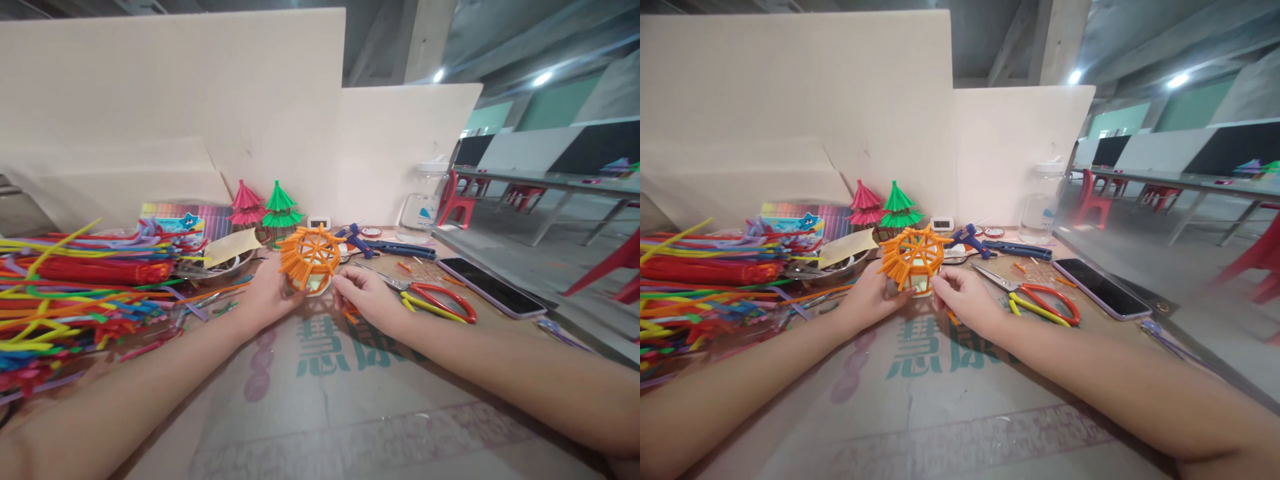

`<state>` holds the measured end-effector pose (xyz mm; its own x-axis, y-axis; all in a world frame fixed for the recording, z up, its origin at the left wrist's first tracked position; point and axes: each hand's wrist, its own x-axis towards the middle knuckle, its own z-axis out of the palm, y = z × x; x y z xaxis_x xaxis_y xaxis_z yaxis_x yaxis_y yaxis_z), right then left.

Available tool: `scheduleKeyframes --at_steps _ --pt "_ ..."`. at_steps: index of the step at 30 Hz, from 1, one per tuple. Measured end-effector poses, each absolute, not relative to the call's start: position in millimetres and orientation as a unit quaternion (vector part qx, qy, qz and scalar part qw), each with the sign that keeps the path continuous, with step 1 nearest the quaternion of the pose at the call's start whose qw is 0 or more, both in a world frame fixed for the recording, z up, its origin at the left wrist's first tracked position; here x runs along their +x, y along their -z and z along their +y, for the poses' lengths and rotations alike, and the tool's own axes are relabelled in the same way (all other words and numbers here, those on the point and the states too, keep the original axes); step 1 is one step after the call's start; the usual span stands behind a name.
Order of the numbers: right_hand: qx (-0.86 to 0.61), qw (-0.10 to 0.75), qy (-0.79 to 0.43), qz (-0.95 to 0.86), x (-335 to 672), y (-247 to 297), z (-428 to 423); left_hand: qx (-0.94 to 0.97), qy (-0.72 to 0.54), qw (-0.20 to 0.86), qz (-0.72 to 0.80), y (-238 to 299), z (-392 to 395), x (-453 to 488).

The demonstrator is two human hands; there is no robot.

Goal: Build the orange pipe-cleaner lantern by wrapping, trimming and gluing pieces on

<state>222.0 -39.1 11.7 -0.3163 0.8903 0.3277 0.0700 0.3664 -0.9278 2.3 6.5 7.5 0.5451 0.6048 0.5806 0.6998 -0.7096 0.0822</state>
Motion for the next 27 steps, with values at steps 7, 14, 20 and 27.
scheduleKeyframes --at_steps 7,14,20,27 --pt "-0.36 0.465 -0.444 -0.676 221.0 -11.5 -38.8 -0.879 0.295 0.077 -0.368 -8.1 6.9 2.7" --pt "-0.351 0.466 -0.474 -0.66 222.3 -11.8 -38.2 -0.876 0.307 0.062 -0.366 -7.7 7.2 2.3" --pt "-0.343 0.459 -0.474 -0.669 222.2 -10.0 -36.8 -0.877 0.306 0.067 -0.364 -8.3 7.0 2.9" --pt "-0.342 0.458 -0.481 -0.664 221.7 -9.5 -36.6 -0.878 0.305 0.063 -0.363 -7.6 7.8 2.4"
